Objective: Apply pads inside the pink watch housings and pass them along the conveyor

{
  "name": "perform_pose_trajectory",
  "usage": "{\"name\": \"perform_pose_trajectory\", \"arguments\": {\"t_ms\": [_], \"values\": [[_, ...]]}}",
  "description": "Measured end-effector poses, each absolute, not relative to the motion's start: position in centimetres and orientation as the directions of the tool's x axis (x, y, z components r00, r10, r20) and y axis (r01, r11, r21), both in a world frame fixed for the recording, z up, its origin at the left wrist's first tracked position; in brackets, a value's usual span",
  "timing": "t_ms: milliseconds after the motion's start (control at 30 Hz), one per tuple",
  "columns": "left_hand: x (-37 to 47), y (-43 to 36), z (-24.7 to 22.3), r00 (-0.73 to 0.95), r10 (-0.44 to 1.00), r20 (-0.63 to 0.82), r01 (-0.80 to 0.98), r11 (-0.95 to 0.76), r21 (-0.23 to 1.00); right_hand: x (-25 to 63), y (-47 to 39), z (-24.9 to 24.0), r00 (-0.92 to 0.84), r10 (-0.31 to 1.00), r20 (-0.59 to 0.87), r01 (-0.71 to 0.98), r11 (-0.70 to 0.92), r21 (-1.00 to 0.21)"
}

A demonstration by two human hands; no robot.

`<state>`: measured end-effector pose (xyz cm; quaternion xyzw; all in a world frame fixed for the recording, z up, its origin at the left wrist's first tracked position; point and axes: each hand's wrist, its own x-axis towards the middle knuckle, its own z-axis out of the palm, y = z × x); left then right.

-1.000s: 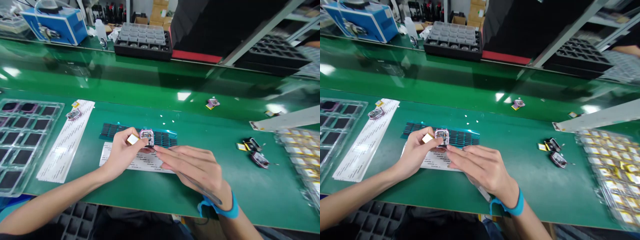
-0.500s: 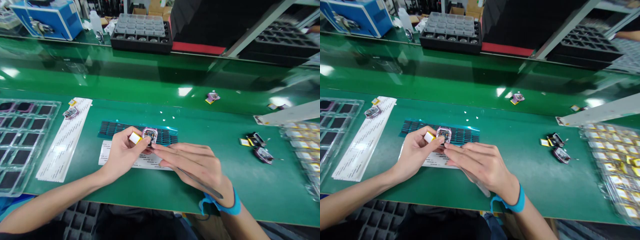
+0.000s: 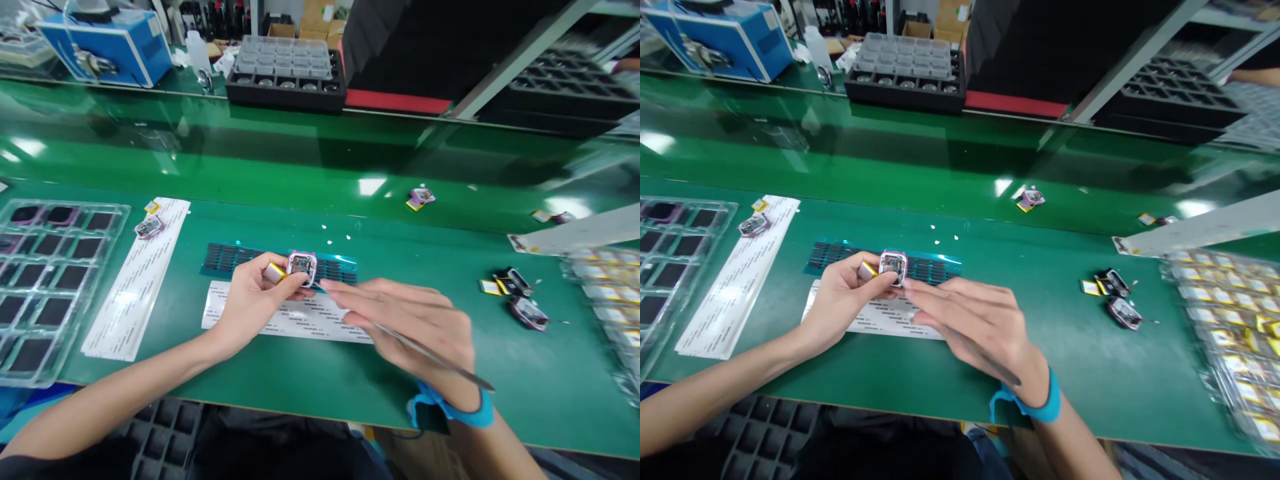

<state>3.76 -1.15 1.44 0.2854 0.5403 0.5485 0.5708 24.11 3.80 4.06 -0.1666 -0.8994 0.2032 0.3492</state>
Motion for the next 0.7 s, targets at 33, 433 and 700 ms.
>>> {"name": "perform_pose_trajectory", "arguments": {"t_ms": [33, 433, 700], "values": [[3.8, -1.1, 1.2, -0.179, 0.936, -0.303, -0.312, 0.238, 0.920, 24.3, 4.2, 4.1, -0.684, 0.457, 0.568, 0.157, 0.853, -0.497], [-5.3, 9.0, 0.7, -0.417, 0.908, 0.048, 0.581, 0.226, 0.782, 25.4, 12.6, -3.9, -0.213, 0.965, 0.151, 0.032, 0.161, -0.986], [-14.3, 6.1, 4.6, -0.382, 0.915, 0.134, 0.839, 0.283, 0.464, 25.5, 12.0, -2.3, -0.224, 0.973, 0.059, 0.027, 0.067, -0.997]]}}
